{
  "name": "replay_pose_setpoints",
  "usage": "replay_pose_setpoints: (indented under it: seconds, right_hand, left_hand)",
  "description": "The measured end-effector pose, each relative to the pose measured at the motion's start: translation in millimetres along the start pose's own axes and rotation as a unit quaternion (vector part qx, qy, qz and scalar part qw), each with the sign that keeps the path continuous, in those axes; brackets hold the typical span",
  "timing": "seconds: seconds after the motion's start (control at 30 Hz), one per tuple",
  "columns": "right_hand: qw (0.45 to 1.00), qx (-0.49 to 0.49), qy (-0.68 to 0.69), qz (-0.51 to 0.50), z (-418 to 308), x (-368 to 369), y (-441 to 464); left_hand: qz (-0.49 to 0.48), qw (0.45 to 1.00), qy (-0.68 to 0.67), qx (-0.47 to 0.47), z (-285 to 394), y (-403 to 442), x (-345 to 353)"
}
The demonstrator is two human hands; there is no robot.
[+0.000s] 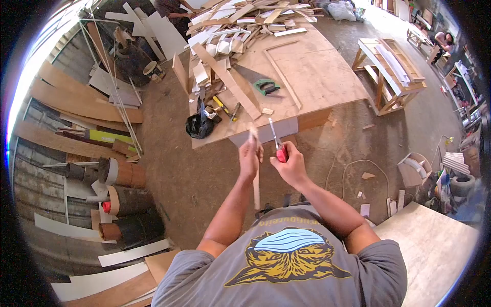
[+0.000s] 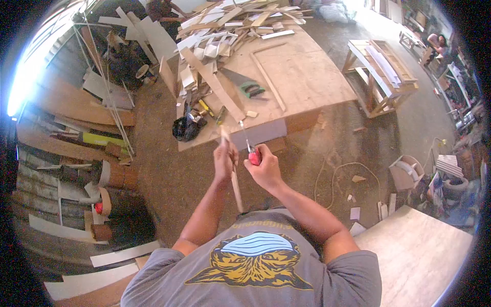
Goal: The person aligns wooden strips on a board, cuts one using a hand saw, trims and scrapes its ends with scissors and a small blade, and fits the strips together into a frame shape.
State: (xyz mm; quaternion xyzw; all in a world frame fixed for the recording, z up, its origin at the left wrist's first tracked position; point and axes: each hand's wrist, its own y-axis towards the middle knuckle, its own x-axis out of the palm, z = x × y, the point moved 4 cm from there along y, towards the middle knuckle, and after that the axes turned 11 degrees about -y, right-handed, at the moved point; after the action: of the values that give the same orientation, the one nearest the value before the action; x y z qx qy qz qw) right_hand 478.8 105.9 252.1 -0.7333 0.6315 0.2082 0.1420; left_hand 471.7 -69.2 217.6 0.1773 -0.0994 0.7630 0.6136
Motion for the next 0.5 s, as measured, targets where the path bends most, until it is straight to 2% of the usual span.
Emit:
replay_pose_setpoints:
  seconds: [0.07, 0.17, 0.23, 0.27, 0.3, 0.37, 0.5]
  right_hand:
    - [1.0, 0.02, 0.006, 0.014, 5, -5, 1]
    - [0.997, 0.012, -0.053, 0.047, 24, -9, -4]
    - [0.991, 0.024, -0.123, 0.038, 32, -17, -6]
    - [0.987, 0.033, -0.155, 0.031, 35, -21, -7]
    - [0.981, 0.043, -0.188, 0.023, 37, -24, -7]
    - [0.981, 0.049, -0.186, 0.027, 38, -25, -7]
    - [0.979, 0.022, -0.196, 0.05, 28, -34, -6]
  left_hand:
    - [0.108, 0.99, -0.094, 0.009, 15, 7, -6]
    - [0.193, 0.95, -0.243, 0.036, 42, 21, -28]
    - [0.258, 0.922, -0.285, 0.047, 58, 27, -48]
    - [0.248, 0.917, -0.307, 0.058, 67, 28, -54]
    - [0.279, 0.905, -0.314, 0.067, 77, 25, -55]
    - [0.341, 0.874, -0.339, 0.075, 82, 25, -70]
    - [0.387, 0.835, -0.386, 0.068, 61, 23, -96]
